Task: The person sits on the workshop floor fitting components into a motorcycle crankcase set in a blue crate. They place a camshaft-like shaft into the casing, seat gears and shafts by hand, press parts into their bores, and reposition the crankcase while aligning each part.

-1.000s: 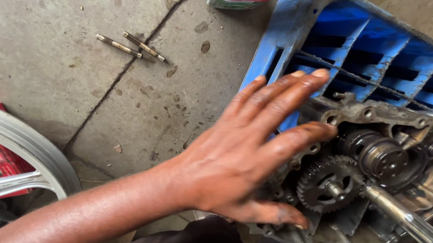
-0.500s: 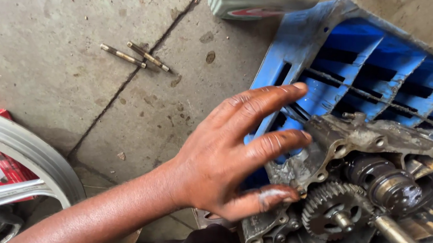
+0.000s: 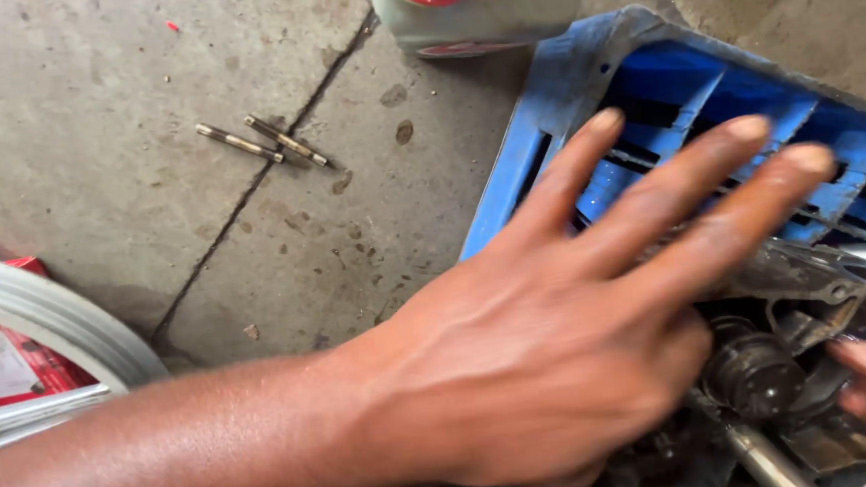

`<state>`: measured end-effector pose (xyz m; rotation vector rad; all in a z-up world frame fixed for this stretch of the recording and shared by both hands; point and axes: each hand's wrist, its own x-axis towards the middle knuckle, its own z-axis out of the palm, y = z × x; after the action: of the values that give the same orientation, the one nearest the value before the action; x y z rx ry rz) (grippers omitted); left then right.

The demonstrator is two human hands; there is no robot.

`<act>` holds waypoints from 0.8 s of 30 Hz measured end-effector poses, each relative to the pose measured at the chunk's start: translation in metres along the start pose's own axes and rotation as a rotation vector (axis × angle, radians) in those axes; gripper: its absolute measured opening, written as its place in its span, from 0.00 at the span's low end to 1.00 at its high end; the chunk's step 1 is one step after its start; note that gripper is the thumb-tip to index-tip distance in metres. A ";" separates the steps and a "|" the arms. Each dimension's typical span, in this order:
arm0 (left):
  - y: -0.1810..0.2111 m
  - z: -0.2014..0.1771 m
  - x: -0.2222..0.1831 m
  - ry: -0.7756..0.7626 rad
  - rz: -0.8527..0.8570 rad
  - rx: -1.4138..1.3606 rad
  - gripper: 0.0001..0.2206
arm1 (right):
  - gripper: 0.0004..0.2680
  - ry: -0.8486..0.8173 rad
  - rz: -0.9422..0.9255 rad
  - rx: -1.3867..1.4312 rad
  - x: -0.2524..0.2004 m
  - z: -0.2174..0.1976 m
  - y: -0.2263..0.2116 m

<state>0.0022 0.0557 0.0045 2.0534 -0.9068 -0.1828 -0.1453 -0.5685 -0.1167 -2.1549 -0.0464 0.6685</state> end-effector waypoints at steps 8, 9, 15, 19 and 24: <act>0.039 -0.018 0.058 -0.364 0.084 0.477 0.28 | 0.19 -0.006 -0.217 -0.437 0.096 0.072 -0.268; 0.042 -0.023 0.064 -0.585 0.134 0.496 0.30 | 0.21 -0.110 -0.059 -0.455 0.106 0.071 -0.274; 0.047 -0.029 0.080 -0.971 0.165 0.562 0.36 | 0.20 -0.209 0.045 -0.412 0.124 0.091 -0.315; 0.039 -0.010 0.087 -1.049 0.163 0.432 0.35 | 0.20 -0.170 0.075 -0.241 0.114 0.092 -0.295; 0.021 0.014 0.058 -0.636 0.135 0.390 0.15 | 0.21 -0.151 0.117 -0.143 0.106 0.090 -0.266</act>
<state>0.0269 0.0004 0.0223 2.3170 -1.5628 -0.6544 -0.0448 -0.3072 -0.0091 -2.2522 -0.0508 0.9199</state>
